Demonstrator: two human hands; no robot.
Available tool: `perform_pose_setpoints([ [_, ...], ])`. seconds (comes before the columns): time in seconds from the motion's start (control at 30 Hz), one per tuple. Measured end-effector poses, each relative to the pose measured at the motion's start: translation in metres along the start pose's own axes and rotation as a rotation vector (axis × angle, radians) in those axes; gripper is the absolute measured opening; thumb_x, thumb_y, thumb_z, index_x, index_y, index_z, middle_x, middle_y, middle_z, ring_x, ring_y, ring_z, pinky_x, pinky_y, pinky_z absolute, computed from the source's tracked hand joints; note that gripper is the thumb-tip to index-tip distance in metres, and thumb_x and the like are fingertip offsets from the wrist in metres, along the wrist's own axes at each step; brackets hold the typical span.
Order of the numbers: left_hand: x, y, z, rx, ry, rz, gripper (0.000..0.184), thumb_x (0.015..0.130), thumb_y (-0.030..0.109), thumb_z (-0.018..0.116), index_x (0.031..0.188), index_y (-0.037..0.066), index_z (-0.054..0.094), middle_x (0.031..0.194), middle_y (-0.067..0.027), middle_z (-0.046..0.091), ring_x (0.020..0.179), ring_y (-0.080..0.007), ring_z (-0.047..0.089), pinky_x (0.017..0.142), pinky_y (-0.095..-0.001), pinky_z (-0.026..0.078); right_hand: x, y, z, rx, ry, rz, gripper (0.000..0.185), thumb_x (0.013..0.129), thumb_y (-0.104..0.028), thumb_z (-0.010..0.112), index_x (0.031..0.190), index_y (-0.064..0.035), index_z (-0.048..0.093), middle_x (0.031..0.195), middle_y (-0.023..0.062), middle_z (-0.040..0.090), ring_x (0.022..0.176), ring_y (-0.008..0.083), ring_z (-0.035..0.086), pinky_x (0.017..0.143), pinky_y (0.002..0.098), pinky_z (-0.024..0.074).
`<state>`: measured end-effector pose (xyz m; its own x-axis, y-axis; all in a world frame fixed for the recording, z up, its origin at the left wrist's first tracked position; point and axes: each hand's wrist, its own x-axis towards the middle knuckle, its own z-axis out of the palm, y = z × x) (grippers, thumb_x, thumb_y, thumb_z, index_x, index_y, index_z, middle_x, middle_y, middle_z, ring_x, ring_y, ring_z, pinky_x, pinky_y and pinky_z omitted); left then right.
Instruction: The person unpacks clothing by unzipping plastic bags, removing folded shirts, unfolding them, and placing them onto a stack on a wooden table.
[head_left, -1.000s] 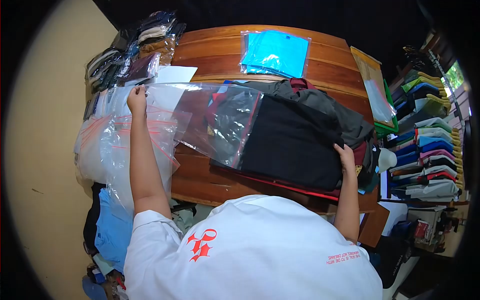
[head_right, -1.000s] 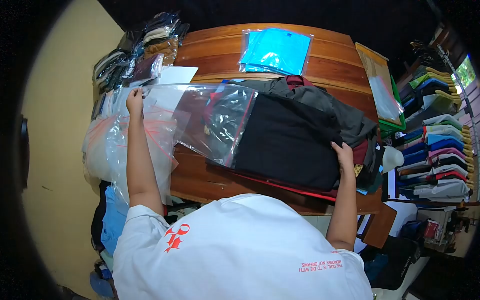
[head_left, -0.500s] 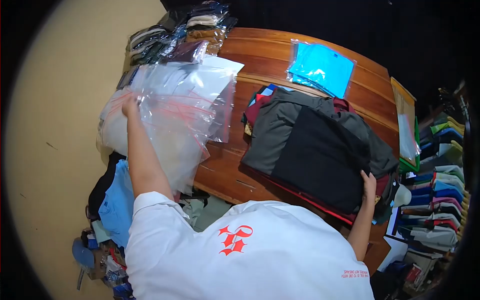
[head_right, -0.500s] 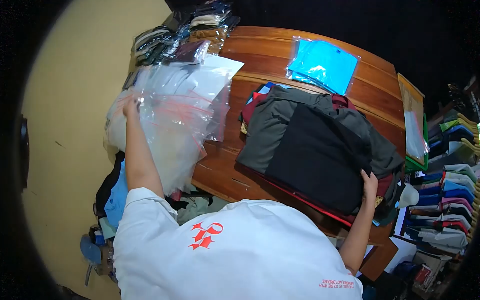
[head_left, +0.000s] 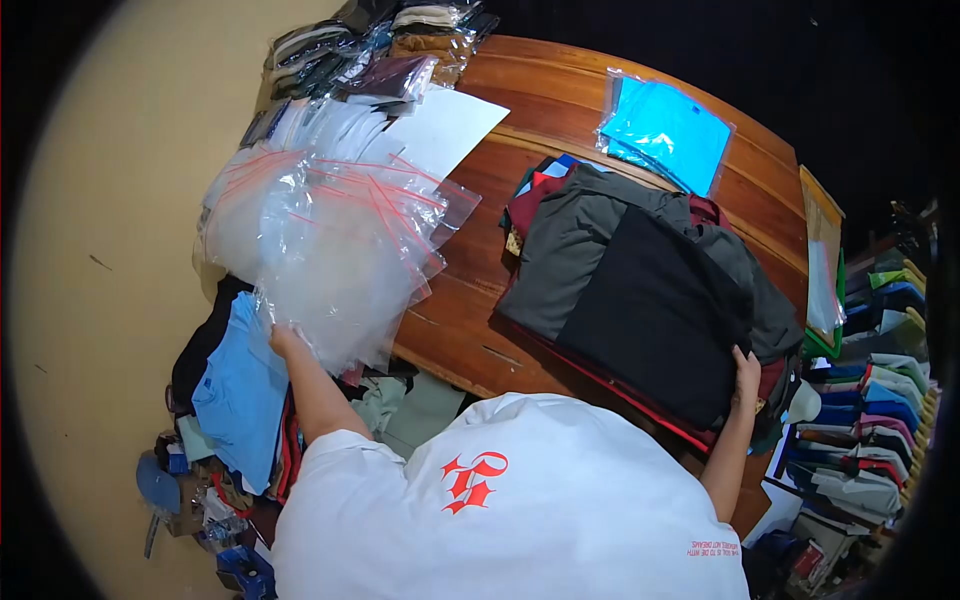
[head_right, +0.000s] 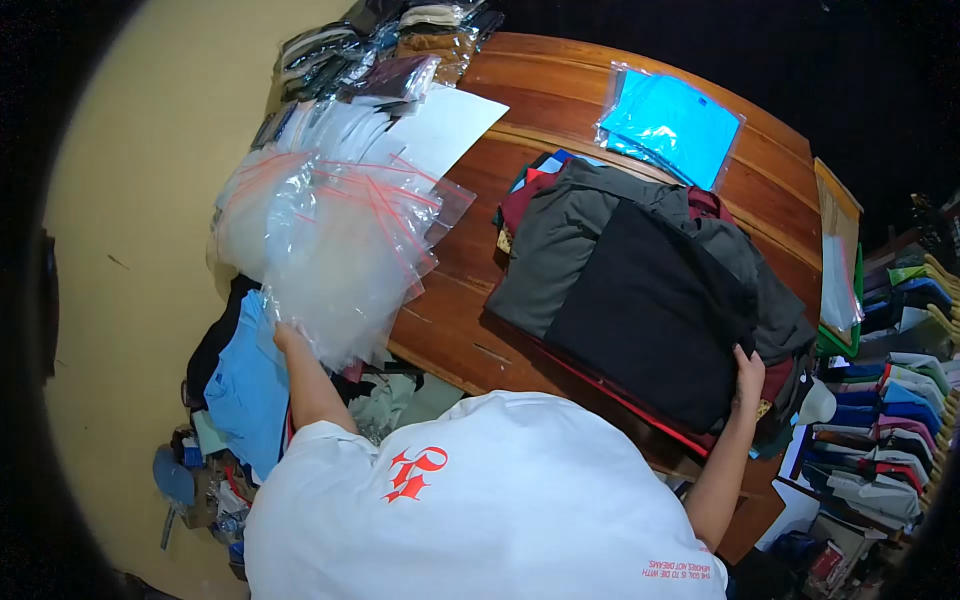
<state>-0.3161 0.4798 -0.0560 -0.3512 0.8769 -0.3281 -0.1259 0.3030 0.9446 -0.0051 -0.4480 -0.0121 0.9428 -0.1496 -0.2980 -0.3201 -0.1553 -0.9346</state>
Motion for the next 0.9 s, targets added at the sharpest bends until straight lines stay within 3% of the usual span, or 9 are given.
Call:
perform_pose_setpoints([
  [0.03,0.022,-0.019,-0.008,0.788,0.024,0.426,0.047,0.087,0.032,0.058,0.120,0.000,0.049,0.105,-0.0166,0.061,0.091,-0.0355,0.062,0.069,-0.0473,0.053,0.000,-0.001,0.000,-0.005,0.005,-0.006,0.035,0.089,-0.020,0.063,0.115,0.0033,0.061,0.103,0.0061,0.066,0.089,0.0161,0.060,0.083,0.0277,0.0449],
  [0.13,-0.138,0.031,0.009,0.779,0.493,0.543,0.052,0.083,0.032,0.064,0.125,0.005,0.046,0.121,-0.0165,0.054,0.104,-0.0376,0.057,0.078,-0.0516,0.049,-0.003,-0.001,0.002,0.036,0.002,-0.014,0.036,0.089,-0.020,0.063,0.115,0.0035,0.061,0.104,0.0064,0.065,0.091,0.0164,0.060,0.083,0.0279,0.0446],
  [0.23,-0.181,0.019,0.038,0.875,0.332,1.048,0.049,0.080,0.027,0.066,0.121,0.007,0.050,0.124,-0.0130,0.052,0.106,-0.0364,0.055,0.082,-0.0527,0.045,-0.004,-0.001,0.003,-0.001,0.031,-0.017,0.035,0.089,-0.021,0.063,0.114,0.0035,0.061,0.104,0.0062,0.065,0.091,0.0162,0.060,0.083,0.0276,0.0443],
  [0.3,-0.221,-0.003,0.065,0.719,-0.171,1.372,0.044,0.080,0.023,0.065,0.119,0.007,0.052,0.117,-0.0132,0.055,0.103,-0.0327,0.056,0.082,-0.0467,0.047,0.000,0.004,0.001,0.006,0.025,-0.017,0.035,0.089,-0.022,0.063,0.113,0.0034,0.062,0.103,0.0058,0.065,0.091,0.0158,0.060,0.083,0.0276,0.0442],
  [0.4,-0.357,-0.036,0.088,0.634,-1.001,0.753,0.027,0.091,0.026,0.052,0.103,0.003,0.060,0.096,-0.0156,0.063,0.088,-0.0302,0.060,0.080,-0.0378,0.048,0.003,0.010,-0.002,0.006,0.011,-0.033,0.037,0.089,-0.026,0.064,0.112,0.0033,0.062,0.102,0.0055,0.066,0.089,0.0157,0.060,0.081,0.0278,0.0444],
  [0.47,-0.444,-0.043,0.080,0.561,-1.357,1.070,0.029,0.090,0.029,0.054,0.107,0.005,0.060,0.092,-0.0184,0.064,0.084,-0.0352,0.062,0.076,-0.0408,0.049,-0.004,0.003,0.005,0.025,0.016,-0.047,0.040,0.089,-0.027,0.063,0.114,0.0035,0.061,0.103,0.0061,0.066,0.090,0.0164,0.060,0.082,0.0283,0.0446],
  [0.53,-0.505,-0.060,0.071,0.605,-1.638,0.874,0.034,0.089,0.032,0.057,0.106,0.003,0.061,0.096,-0.0192,0.065,0.091,-0.0353,0.063,0.079,-0.0412,0.049,-0.015,-0.011,0.011,-0.016,0.024,-0.068,0.041,0.089,-0.027,0.063,0.116,0.0036,0.060,0.105,0.0077,0.066,0.093,0.0173,0.061,0.084,0.0288,0.0447],
  [0.7,-0.570,-0.110,0.071,0.833,-1.750,0.998,0.050,0.085,0.030,0.065,0.120,-0.003,0.051,0.109,-0.0233,0.062,0.100,-0.0343,0.062,0.085,-0.0399,0.048,-0.035,-0.044,0.020,-0.226,0.071,-0.299,0.044,0.090,-0.023,0.060,0.126,0.0019,0.052,0.120,0.0146,0.061,0.108,0.0251,0.058,0.093,0.0326,0.0426],
  [0.9,-0.561,-0.144,0.062,0.561,-1.828,0.362,0.052,0.084,0.022,0.066,0.124,-0.005,0.047,0.118,-0.0248,0.058,0.111,-0.0320,0.057,0.091,-0.0366,0.045,-0.064,-0.145,0.049,-0.438,0.100,-0.583,0.035,0.090,-0.017,0.055,0.119,0.0008,0.056,0.111,0.0223,0.063,0.105,0.0332,0.061,0.089,0.0333,0.0442],
])
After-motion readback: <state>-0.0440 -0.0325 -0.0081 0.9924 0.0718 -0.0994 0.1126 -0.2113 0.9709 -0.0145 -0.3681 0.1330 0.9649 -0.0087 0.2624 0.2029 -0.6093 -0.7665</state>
